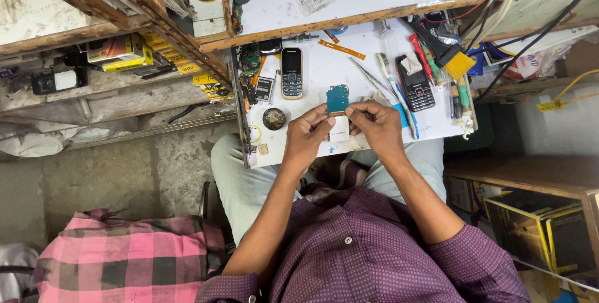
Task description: The person sits at a cluttered repair workbench and solders a small teal circuit board, holding the board with one hand while using a yellow soldering iron with the other. They reposition the board, work on its edges, and set it down on the bench between soldering passes.
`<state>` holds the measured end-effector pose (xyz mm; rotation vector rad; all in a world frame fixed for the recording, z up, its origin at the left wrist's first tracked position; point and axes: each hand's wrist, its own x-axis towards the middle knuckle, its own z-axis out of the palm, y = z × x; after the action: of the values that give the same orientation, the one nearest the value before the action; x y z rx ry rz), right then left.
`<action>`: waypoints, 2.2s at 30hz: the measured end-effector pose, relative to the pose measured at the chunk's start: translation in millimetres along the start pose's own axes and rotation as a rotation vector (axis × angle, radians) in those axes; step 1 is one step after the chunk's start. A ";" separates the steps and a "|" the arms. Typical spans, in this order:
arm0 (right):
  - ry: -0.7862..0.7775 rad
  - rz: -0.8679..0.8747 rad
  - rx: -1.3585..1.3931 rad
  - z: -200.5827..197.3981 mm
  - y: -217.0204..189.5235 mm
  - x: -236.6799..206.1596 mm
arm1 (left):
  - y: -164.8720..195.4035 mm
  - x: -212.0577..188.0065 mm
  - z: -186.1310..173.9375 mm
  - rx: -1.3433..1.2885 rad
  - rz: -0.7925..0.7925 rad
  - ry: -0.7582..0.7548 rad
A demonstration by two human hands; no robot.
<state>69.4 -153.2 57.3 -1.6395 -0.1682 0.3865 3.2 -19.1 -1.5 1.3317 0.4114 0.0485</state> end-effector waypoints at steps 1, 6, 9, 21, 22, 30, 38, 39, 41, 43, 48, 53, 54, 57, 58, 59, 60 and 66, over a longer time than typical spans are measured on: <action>-0.002 -0.001 0.005 -0.1 0.3 -0.1 | -0.3 -0.1 0.0 0.004 -0.001 0.001; -0.002 -0.002 0.002 -0.7 2.0 -0.3 | -0.6 -0.1 -0.3 0.019 -0.017 0.007; -0.003 -0.003 0.005 -0.7 2.9 0.1 | -0.9 -0.3 -1.0 0.021 -0.024 0.003; -0.012 -0.009 0.004 -1.9 5.8 0.8 | -5.0 1.1 -1.8 -0.016 -0.017 -0.007; -0.013 -0.012 0.006 -2.1 5.8 0.6 | -4.9 1.0 -1.3 -0.031 -0.022 -0.012; -0.008 -0.006 -0.007 -1.6 4.2 0.5 | -2.2 -0.7 -1.4 -0.074 -0.016 -0.043; -0.003 0.008 -0.012 -2.1 6.9 1.0 | -5.2 -0.6 -2.9 -0.082 -0.001 -0.056; -0.002 0.010 -0.011 -2.0 7.3 1.2 | -5.6 -0.4 -3.3 -0.074 0.001 -0.053; -0.002 0.010 -0.012 -2.1 8.1 1.3 | -6.3 -0.2 -3.3 -0.058 0.006 -0.047; -0.001 0.007 -0.014 -2.1 8.8 1.3 | -6.9 0.0 -3.3 -0.069 -0.005 -0.048; 0.006 0.003 -0.033 -1.8 9.9 1.8 | -7.7 -0.2 -3.9 -0.051 -0.006 -0.044; 0.006 0.005 -0.017 -2.0 10.7 1.6 | -7.4 -0.7 -4.7 0.007 0.000 -0.037; 0.007 0.007 -0.016 -2.3 10.9 1.4 | -7.5 -1.3 -4.4 0.002 -0.007 -0.037; 0.006 0.006 -0.010 -2.1 11.1 1.7 | -6.7 -1.1 -4.5 -0.001 -0.015 -0.038; 0.004 0.004 -0.006 -2.2 11.1 1.5 | -6.7 -1.3 -4.4 0.005 -0.010 -0.039; 0.004 0.005 -0.008 -2.0 11.1 1.8 | -6.4 -1.0 -4.9 0.011 -0.005 -0.039; 0.005 0.005 -0.009 -2.0 11.1 1.8 | -6.3 -0.9 -4.9 0.012 -0.008 -0.037; 0.008 0.013 -0.018 -2.3 10.6 1.3 | -7.3 -1.1 -4.6 0.019 -0.003 -0.032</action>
<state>70.1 -156.1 46.8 -1.6601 -0.1549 0.3893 -0.8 -16.9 -9.0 1.3493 0.3875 0.0202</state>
